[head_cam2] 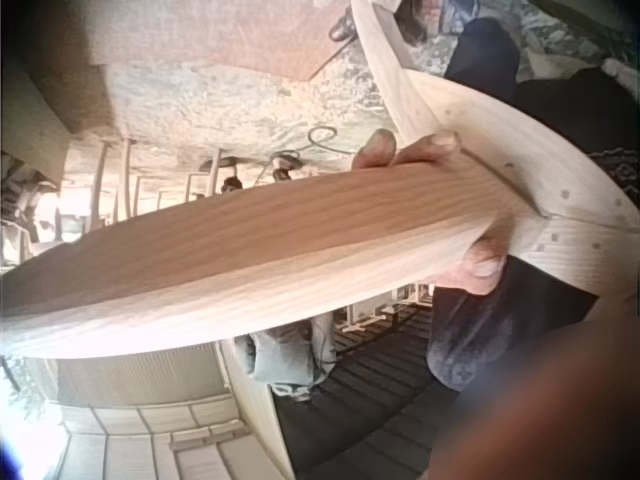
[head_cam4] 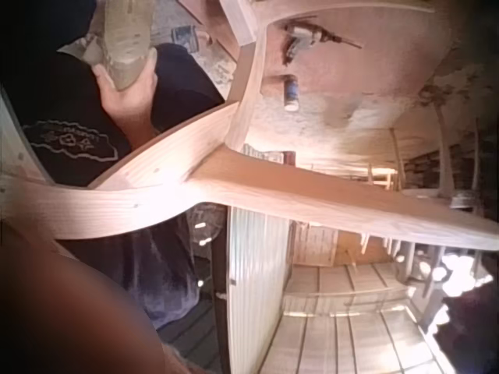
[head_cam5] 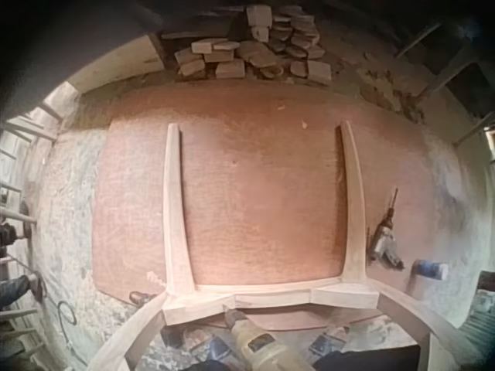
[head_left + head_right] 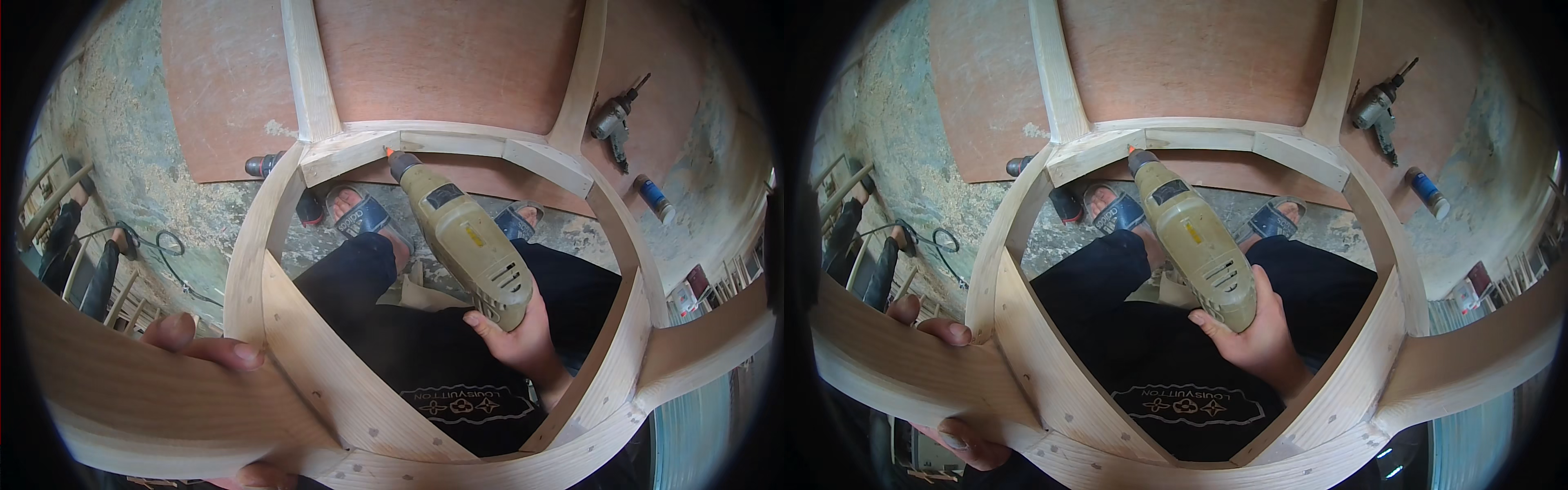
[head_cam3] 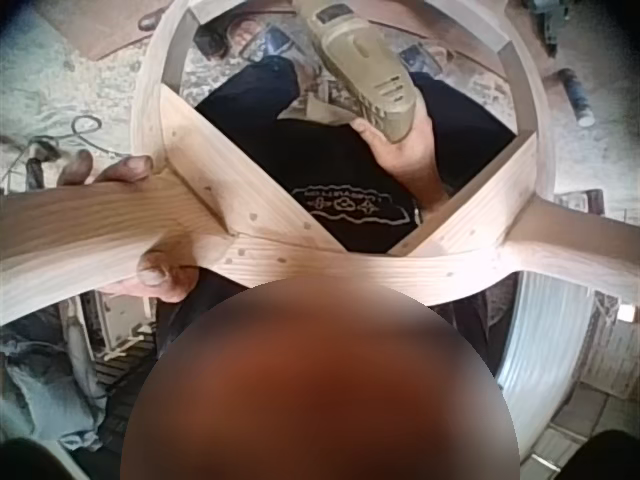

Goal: Drilling holes into a wooden chair frame using an electric drill.

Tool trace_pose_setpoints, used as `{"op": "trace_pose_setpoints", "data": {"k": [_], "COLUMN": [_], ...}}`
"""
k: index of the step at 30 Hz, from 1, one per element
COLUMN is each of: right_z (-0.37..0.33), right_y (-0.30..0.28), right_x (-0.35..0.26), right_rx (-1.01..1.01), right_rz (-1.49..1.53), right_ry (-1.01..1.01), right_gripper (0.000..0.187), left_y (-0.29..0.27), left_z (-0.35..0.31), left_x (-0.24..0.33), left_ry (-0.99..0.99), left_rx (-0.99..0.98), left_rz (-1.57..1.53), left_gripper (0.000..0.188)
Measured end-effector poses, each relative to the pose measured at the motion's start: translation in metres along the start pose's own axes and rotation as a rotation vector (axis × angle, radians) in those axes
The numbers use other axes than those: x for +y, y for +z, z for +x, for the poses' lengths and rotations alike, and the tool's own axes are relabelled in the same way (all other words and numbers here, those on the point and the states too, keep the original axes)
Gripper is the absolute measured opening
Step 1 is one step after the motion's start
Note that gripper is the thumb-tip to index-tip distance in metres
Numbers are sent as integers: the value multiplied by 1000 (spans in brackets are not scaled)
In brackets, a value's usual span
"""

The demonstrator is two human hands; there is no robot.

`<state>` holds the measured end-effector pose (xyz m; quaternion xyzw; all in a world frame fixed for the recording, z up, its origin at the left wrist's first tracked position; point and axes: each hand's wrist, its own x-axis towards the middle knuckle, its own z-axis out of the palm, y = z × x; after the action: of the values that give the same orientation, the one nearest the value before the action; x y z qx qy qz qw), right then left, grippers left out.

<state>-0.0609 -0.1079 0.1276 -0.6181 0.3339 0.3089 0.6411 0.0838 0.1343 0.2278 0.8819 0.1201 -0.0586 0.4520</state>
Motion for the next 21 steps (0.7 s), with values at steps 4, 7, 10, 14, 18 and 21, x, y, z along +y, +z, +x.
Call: {"op": "trace_pose_setpoints", "data": {"k": [4,7,10,14,18,21], "right_z": [0,0,0,3,5,7], "right_y": [1,0,1,3,-5,-8], "right_x": [4,-1,-6,-14,-10,-7], "right_rx": [49,-4,-18,-51,-13,50], "right_rz": [69,-82,-147,-224,-208,-139], "right_ry": [-29,-30,-60,-47,-50,-102], "right_gripper": [52,52,54,56,55,53], "left_y": [-5,-4,-1,-2,-7,-18], "left_z": [0,-1,-3,-7,-1,12], "left_x": [-6,-6,-1,-7,-10,-8], "left_ry": [21,22,-18,-45,38,125], "left_rx": [-52,-34,-18,28,-76,-273], "left_rz": [-36,-73,-67,-73,-35,85], "left_gripper": [103,103,103,100,98,94]}}
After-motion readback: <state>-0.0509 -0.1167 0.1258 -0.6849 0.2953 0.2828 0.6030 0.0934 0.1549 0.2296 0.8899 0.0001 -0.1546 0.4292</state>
